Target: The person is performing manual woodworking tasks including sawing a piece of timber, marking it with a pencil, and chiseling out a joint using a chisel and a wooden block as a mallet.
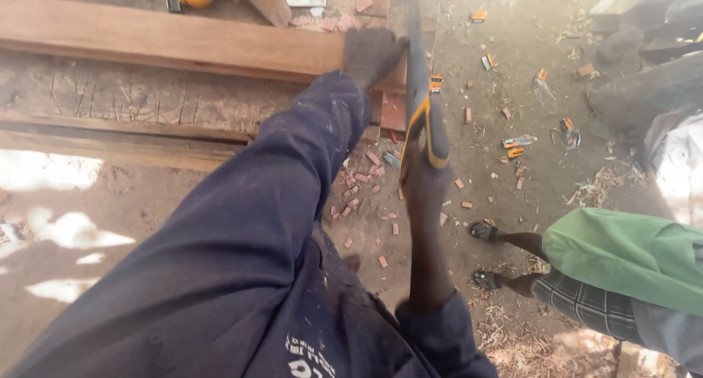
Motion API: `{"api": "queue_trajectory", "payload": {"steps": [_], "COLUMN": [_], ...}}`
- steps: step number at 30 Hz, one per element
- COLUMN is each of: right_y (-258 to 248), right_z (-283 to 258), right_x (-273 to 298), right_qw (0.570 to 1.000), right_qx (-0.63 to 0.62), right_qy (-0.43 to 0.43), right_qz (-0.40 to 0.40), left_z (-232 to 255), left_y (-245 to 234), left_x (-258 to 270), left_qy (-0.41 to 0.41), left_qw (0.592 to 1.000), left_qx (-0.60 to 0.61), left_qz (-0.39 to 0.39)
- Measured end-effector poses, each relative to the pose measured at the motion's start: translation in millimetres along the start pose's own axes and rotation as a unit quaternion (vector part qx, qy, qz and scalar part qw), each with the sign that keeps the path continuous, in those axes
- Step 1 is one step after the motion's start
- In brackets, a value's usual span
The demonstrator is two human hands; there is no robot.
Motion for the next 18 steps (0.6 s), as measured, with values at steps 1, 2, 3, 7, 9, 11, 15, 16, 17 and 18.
{"api": "queue_trajectory", "payload": {"steps": [1,2,3,7,9,11,15,16,17,18], "right_y": [-1,2,1,-26,-57,-61,26,24,9,18], "right_z": [-7,-15,-20,101,99,106,50,-7,-38,-55], "right_x": [3,6,12,72,129,112,-23,-9,-36,-37], "right_qw": [1.0,0.996,0.987,0.984,0.991,0.995,0.765,0.767,0.947,0.993], "right_qx": [-0.003,-0.081,-0.155,-0.096,-0.091,-0.066,0.357,0.364,0.133,-0.114], "right_qy": [-0.005,-0.014,-0.016,0.148,0.099,0.068,-0.498,-0.495,-0.277,-0.02], "right_qz": [-0.001,-0.021,-0.04,0.009,-0.02,0.005,0.198,0.188,0.09,-0.026], "left_z": [0,-4,-5,-5,-10,-15,-16,-13,-14,-14], "left_y": [-2,-2,5,2,7,14,28,33,26,19], "left_x": [-2,-4,-1,-17,-7,-8,-15,-9,-16,-24], "left_qy": [0.001,-0.013,-0.029,0.009,-0.019,-0.027,0.032,0.023,0.018,0.013], "left_qw": [1.0,1.0,0.999,1.0,1.0,0.997,0.999,0.999,0.999,0.999], "left_qx": [-0.002,-0.001,0.002,-0.015,0.0,0.075,-0.03,-0.027,-0.029,-0.032], "left_qz": [0.005,-0.006,-0.026,0.014,0.013,-0.007,0.025,0.016,0.015,0.014]}}
Point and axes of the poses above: each hand's wrist, its own x-axis away from the middle knuckle, its own y-axis out of the palm, z = x × y, the point moved 10 cm from there along -x, towards the middle knuckle, and after that the axes turned 9 degrees about x, right-handed, at the moved point
